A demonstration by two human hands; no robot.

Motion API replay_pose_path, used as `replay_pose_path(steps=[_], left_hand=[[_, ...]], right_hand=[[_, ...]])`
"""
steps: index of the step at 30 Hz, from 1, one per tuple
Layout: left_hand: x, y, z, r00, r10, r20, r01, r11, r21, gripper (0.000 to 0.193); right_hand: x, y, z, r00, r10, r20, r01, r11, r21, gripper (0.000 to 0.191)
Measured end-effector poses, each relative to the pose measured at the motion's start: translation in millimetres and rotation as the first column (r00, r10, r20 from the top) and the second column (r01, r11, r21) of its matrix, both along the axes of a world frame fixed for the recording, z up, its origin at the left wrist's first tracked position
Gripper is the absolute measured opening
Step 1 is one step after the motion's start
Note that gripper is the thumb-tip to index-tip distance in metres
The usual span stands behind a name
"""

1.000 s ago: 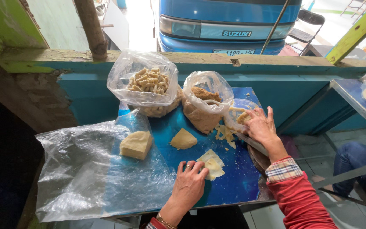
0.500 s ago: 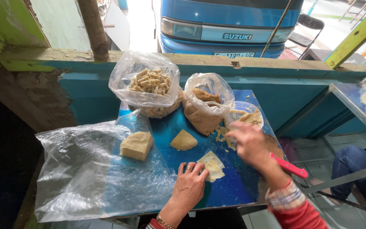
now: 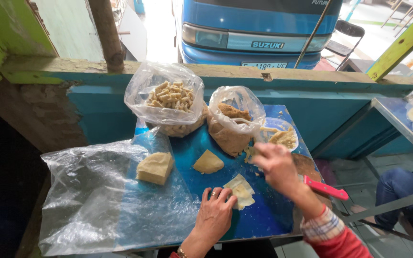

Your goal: The person folds triangular pastry wrappers at a small table. They pinch filling from a plastic bag, place it on a wrapper, fold the wrapper over the filling and press the edges to seal, setting finished pieces aside while working through the stack of wrappers.

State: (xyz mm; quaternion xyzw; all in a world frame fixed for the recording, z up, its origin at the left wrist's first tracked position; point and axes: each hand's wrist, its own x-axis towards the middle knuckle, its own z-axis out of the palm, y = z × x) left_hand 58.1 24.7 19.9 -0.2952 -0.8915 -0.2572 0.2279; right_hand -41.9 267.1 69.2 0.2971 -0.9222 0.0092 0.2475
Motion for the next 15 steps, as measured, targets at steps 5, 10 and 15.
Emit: replay_pose_path(steps=[5,10,15], left_hand=[[1.7,-0.3,-3.5,1.0,0.005,0.005,-0.005,0.999,0.048,0.029],[0.4,-2.2,-10.2,1.0,-0.004,0.013,0.004,0.999,0.036,0.034],[-0.9,-1.0,-21.3,0.999,-0.035,0.01,0.035,0.999,0.013,0.034]], right_hand=[[-100.8,-20.8,55.3,0.995,-0.1,0.03,0.105,0.938,-0.331,0.025],[-152.4,-58.8,68.1,0.78,-0.444,0.441,0.367,0.895,0.252,0.024],[-153.7,-49.6,53.4,0.946,-0.256,0.198,0.206,0.948,0.241,0.019]])
